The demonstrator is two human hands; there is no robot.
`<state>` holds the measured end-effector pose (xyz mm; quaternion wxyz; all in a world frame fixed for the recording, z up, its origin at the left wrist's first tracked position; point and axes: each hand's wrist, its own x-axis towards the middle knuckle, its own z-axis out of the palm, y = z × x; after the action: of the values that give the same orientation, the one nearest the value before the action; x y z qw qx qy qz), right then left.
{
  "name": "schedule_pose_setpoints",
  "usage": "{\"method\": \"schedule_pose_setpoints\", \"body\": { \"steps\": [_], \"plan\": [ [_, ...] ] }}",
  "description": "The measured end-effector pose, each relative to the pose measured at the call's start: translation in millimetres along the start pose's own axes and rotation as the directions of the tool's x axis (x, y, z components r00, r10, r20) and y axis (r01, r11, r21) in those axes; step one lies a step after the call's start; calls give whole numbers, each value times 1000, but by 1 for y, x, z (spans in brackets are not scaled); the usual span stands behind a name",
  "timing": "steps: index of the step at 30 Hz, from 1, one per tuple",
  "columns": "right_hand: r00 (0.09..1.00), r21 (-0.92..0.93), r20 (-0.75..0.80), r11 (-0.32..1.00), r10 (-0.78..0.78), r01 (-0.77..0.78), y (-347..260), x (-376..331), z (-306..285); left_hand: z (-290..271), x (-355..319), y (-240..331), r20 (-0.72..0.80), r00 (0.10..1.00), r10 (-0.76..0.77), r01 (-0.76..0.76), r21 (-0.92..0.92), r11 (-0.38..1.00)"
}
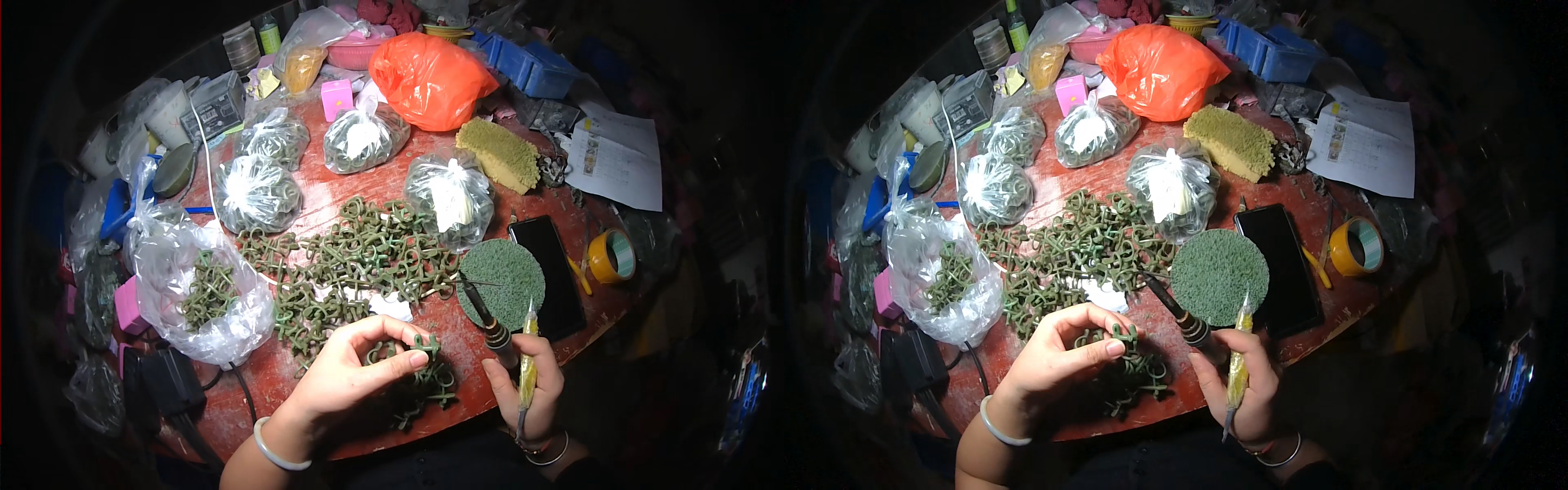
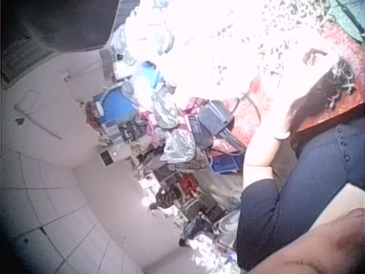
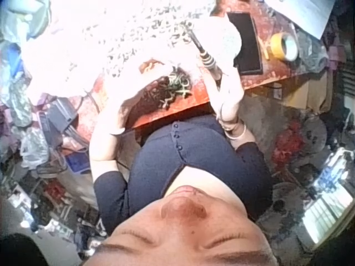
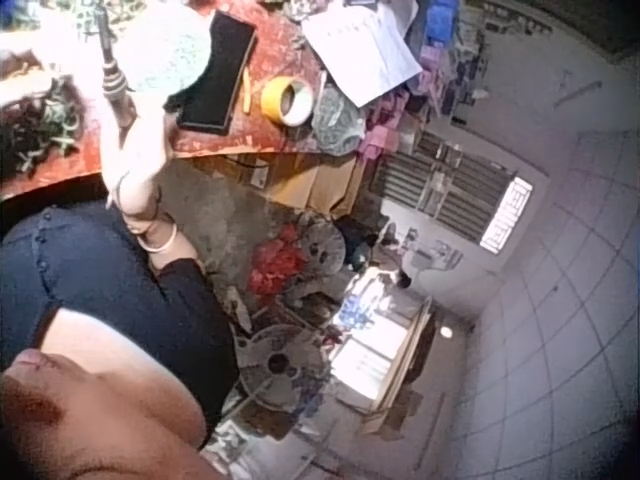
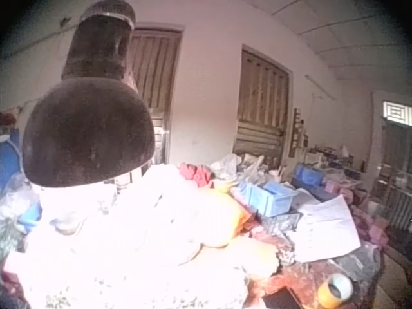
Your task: Using a heat tool to fuse small green plastic leaf segments into clusters.
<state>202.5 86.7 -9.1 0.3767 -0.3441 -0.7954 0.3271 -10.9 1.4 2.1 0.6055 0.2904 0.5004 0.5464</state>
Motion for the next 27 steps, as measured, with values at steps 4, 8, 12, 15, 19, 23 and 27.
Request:
{"method": "schedule_pose_setpoints", "body": {
  "steps": [4,8,12,15,19,23,27],
  "plan": [
    [970,265,145,937,193,-226,-8,-2,3,0,1,-4,-50,998,-36,35,-20,999],
    [958,252,223,938,183,-238,-12,3,-1,2,2,-4,-32,992,123,-117,144,983],
    [958,246,253,949,133,-197,-5,0,6,-5,5,-12,-42,978,205,-195,170,966],
    [971,197,233,975,57,-104,-7,0,10,-5,6,-14,-48,974,222,-212,161,964],
    [977,157,178,977,114,-143,-10,3,13,-2,5,-16,-80,960,270,-246,228,942],
    [975,140,208,984,82,-113,-8,6,13,-2,6,-17,-104,953,283,-242,296,924],
    [964,140,260,986,49,-88,-9,7,13,-2,6,-16,-94,967,238,-199,311,929]
  ]
}}
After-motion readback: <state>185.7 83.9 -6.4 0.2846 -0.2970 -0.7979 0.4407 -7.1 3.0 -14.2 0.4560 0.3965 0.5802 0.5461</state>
